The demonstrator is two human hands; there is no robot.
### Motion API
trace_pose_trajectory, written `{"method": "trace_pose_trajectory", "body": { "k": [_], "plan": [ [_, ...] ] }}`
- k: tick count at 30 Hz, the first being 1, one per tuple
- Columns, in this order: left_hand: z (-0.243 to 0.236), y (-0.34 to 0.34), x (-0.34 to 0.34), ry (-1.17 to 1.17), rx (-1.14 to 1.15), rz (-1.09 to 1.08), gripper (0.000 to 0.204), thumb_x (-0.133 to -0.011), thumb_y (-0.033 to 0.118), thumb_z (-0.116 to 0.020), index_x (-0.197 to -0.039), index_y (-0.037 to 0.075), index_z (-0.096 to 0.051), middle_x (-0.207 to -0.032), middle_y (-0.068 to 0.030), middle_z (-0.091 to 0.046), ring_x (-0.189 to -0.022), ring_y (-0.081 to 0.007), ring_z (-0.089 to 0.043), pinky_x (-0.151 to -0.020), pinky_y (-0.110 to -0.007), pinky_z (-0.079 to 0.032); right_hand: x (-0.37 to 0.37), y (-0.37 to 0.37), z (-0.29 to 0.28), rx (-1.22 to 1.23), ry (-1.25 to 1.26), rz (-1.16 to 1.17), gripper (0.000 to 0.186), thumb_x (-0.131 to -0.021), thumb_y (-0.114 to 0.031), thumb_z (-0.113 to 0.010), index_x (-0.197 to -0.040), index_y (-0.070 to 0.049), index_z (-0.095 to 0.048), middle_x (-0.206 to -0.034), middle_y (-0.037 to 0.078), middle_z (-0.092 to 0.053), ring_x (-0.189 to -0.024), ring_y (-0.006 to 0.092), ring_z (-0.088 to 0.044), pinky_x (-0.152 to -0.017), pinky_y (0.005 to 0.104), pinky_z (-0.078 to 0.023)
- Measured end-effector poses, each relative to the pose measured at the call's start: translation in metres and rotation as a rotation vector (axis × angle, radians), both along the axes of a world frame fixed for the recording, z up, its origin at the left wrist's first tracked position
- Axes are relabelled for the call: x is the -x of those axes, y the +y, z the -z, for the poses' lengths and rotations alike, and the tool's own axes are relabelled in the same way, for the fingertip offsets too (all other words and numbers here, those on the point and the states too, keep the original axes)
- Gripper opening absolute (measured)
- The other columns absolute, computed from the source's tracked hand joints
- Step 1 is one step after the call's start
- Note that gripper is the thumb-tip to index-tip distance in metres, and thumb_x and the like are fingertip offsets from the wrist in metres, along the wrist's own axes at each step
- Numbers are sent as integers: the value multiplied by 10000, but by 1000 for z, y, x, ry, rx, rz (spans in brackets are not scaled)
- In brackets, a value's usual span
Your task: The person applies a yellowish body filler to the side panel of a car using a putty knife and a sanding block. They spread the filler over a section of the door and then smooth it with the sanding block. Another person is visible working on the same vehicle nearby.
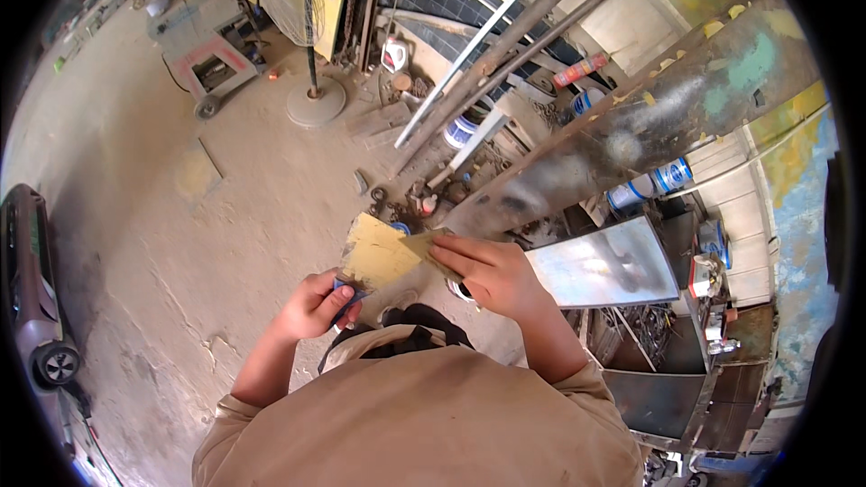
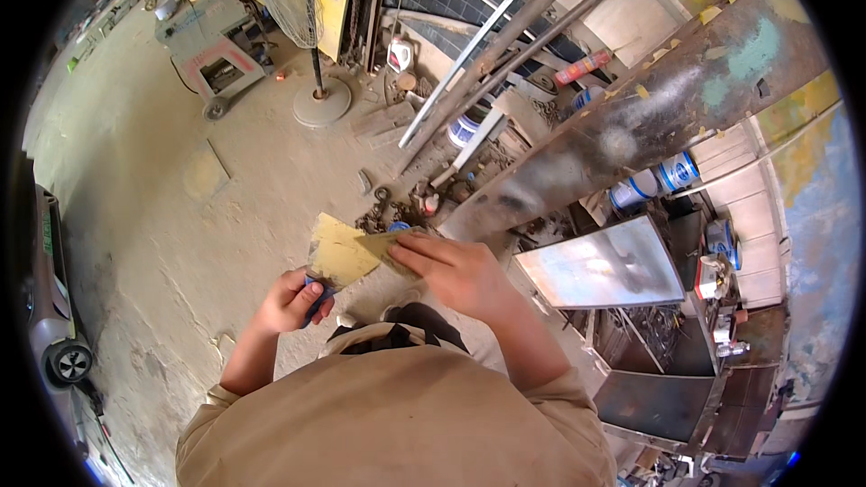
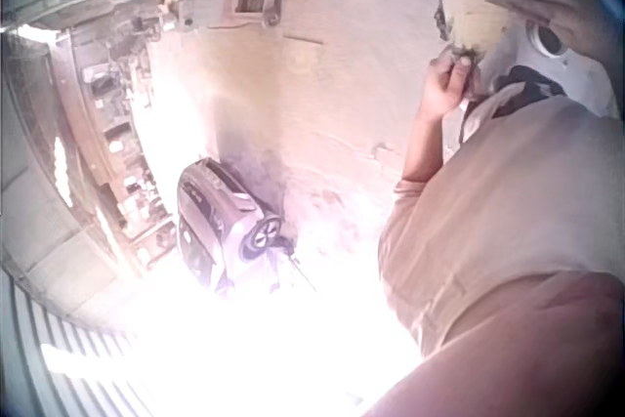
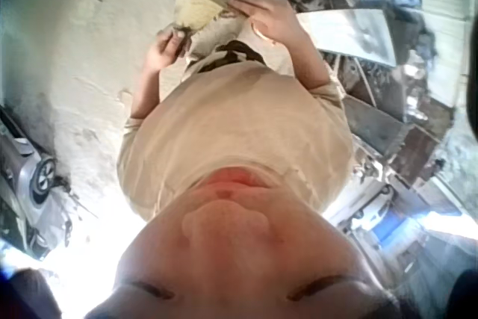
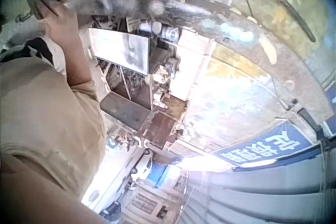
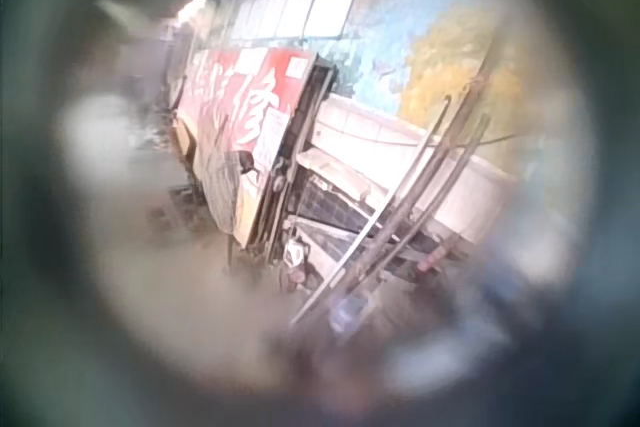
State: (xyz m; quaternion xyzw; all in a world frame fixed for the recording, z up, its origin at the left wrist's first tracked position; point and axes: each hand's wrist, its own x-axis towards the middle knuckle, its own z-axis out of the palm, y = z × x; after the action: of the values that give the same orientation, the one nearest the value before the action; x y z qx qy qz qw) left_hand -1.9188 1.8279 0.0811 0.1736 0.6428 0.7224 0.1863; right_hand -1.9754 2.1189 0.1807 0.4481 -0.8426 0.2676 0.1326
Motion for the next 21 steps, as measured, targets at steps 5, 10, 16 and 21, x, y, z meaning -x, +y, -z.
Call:
{"method": "trace_pose_trajectory", "body": {
  "k": [5,10,16,21],
  "plan": [
    [9,3,-16,-81,-148,-22,304,-1028,301,-373,-1048,26,-500,-679,-37,-557,-538,-96,-486,-504,-243,-411,-4,3,27,-158,-101,126,341,-774,-52,-608,-1108,-95,-657,-1022,56,-677,-835,239,-666,-637,312,-535],
    [20,30,-17,244,-39,-238,182,-1005,165,-382,-1099,29,-458,-758,-31,-496,-629,-96,-432,-549,-256,-373,-8,-9,58,274,-740,395,154,-899,-68,-565,-1037,-23,-618,-867,49,-657,-718,187,-625,-609,325,-461],
    [1,60,4,807,552,-514,808,-650,-78,-578,-1416,100,-390,-951,-146,-539,-730,-324,-565,-614,-396,-510,-3,-44,48,1149,-1612,166,238,-915,-93,-541,-1140,-24,-574,-1029,56,-651,-872,124,-624,-764,271,-503],
    [12,62,8,920,874,-523,798,-657,-43,-601,-1393,223,-443,-868,-102,-517,-670,-280,-551,-580,-387,-502,9,-10,37,1221,-1695,98,262,-917,-70,-518,-1164,5,-561,-1051,60,-646,-930,146,-627,-809,295,-507]
  ]
}}
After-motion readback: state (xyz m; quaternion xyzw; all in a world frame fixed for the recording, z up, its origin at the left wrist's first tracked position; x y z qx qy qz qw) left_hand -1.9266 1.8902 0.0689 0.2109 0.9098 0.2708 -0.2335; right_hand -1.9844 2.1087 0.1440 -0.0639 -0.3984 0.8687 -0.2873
